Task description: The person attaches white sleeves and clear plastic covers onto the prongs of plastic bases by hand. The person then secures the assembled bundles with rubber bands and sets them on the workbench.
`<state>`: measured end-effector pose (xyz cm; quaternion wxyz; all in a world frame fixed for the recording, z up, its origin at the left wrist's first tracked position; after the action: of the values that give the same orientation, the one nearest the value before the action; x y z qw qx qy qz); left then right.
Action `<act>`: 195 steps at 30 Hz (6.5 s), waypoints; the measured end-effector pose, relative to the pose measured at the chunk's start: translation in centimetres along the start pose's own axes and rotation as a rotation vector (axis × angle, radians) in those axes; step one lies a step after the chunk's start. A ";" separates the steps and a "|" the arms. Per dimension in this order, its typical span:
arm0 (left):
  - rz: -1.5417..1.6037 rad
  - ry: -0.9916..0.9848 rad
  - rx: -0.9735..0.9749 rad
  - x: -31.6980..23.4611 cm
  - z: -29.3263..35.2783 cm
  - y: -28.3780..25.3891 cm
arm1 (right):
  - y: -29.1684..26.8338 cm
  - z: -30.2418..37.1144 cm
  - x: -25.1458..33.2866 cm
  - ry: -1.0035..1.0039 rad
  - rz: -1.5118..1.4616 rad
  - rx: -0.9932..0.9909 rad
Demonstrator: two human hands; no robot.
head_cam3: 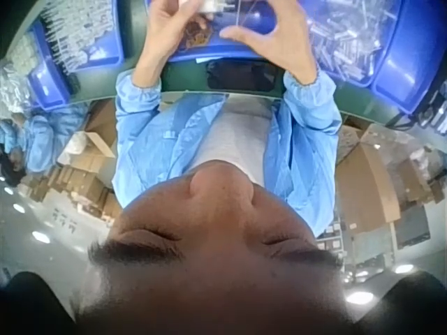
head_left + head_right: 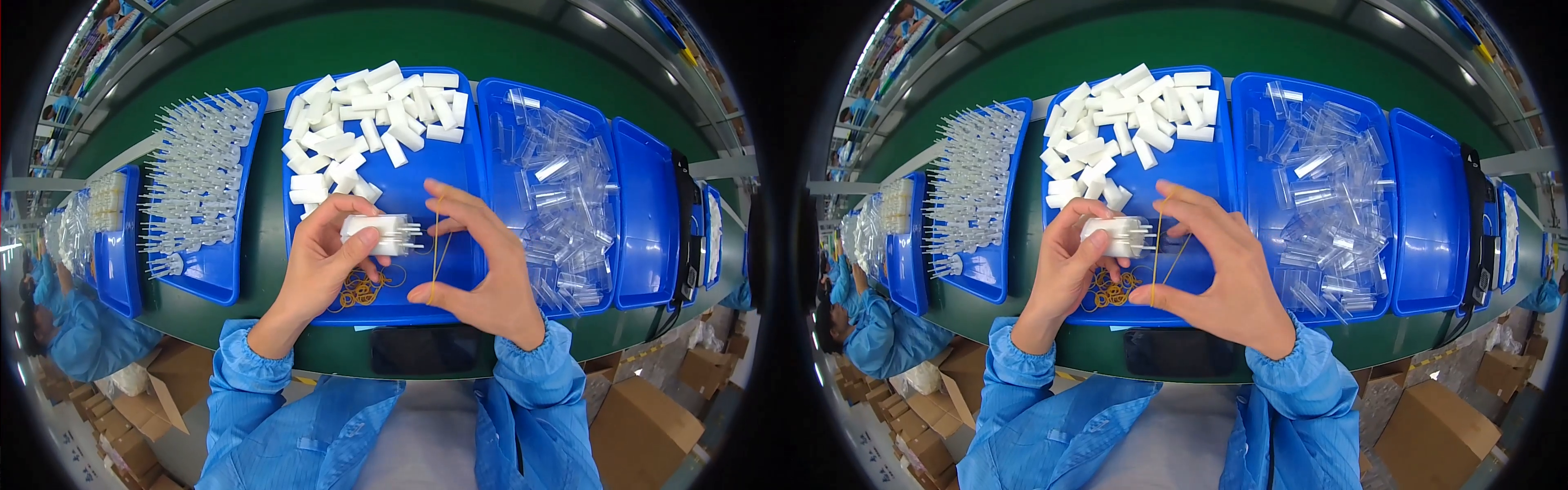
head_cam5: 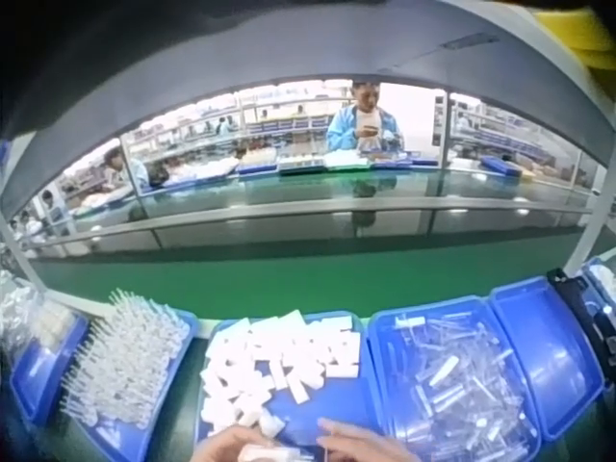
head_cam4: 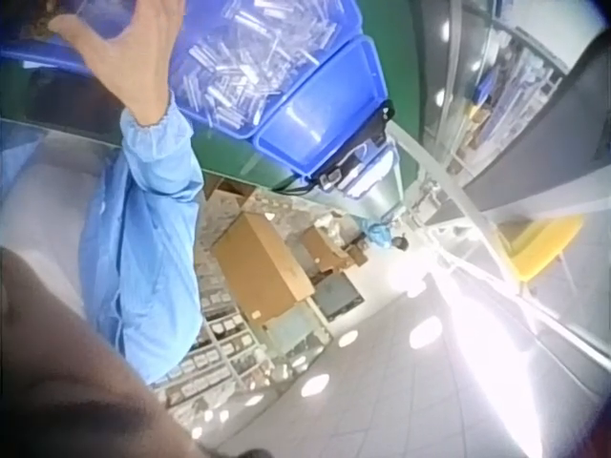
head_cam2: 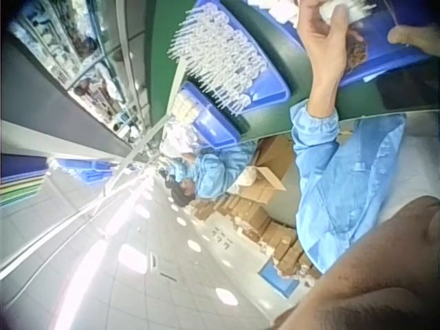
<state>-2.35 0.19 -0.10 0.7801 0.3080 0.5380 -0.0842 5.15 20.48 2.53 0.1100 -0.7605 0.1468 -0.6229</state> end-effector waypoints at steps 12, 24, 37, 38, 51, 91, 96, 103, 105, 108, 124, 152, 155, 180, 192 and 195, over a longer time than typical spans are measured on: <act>0.271 -0.042 0.117 1.5 0.4 0.7 | 2.3 0.8 -0.1 0.131 0.080 0.034; 0.397 -0.013 -0.196 0.9 0.2 1.3 | 1.7 0.5 5.3 -0.453 -0.084 0.184; 0.521 0.382 -0.266 0.0 1.3 9.0 | 2.2 1.8 4.2 -0.252 0.171 -0.441; 0.503 0.512 -0.307 0.1 1.2 8.6 | 2.5 2.0 4.7 -0.254 0.164 -0.438; -0.697 0.683 0.164 -1.4 2.7 3.4 | 1.8 1.4 3.0 0.127 -0.222 -0.030; -0.090 -0.161 0.290 0.4 0.4 3.3 | 0.4 0.6 1.3 -0.335 0.372 -0.047; 0.005 -0.173 0.312 0.8 0.5 2.4 | 0.9 0.8 1.4 -0.327 0.381 -0.022; 0.010 -0.220 0.326 1.5 0.3 1.5 | 0.8 0.8 1.4 -0.329 0.420 0.007; -0.017 -0.212 0.347 1.7 0.4 1.3 | 0.9 0.8 1.3 -0.327 0.424 0.023; -0.072 -0.108 0.194 1.1 0.4 2.5 | 0.9 0.8 1.1 -0.329 0.428 0.005; 0.361 -0.164 0.417 1.1 0.2 2.7 | 0.4 0.8 0.7 -0.322 0.313 -0.015; 0.178 -0.300 0.114 0.3 0.7 2.7 | 0.8 1.0 1.2 -0.305 0.351 -0.001; 0.225 -0.344 0.184 0.5 0.7 2.7 | 0.8 1.0 1.1 -0.228 0.300 -0.022; -0.285 0.291 0.054 0.4 1.4 2.7 | 1.7 1.5 1.8 -0.385 0.467 -0.099; -0.480 0.508 -0.149 -0.4 1.9 2.6 | 1.6 1.0 1.6 -0.404 0.559 -0.105; -0.498 0.544 -0.184 -0.7 2.6 1.7 | 2.4 0.8 1.8 -0.401 0.569 -0.060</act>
<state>0.17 -0.07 1.73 0.5890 0.1074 0.7890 -0.1378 6.01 17.59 3.16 0.2834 -0.7992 0.3465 -0.4011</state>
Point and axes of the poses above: each hand's wrist, its own z-axis away from the middle knuckle, its own y-axis out of the palm, x = y × z, the point moved 2 cm from there along -z, towards the middle knuckle, and after that the axes turned 1 degree about z, right-handed, at the moved point
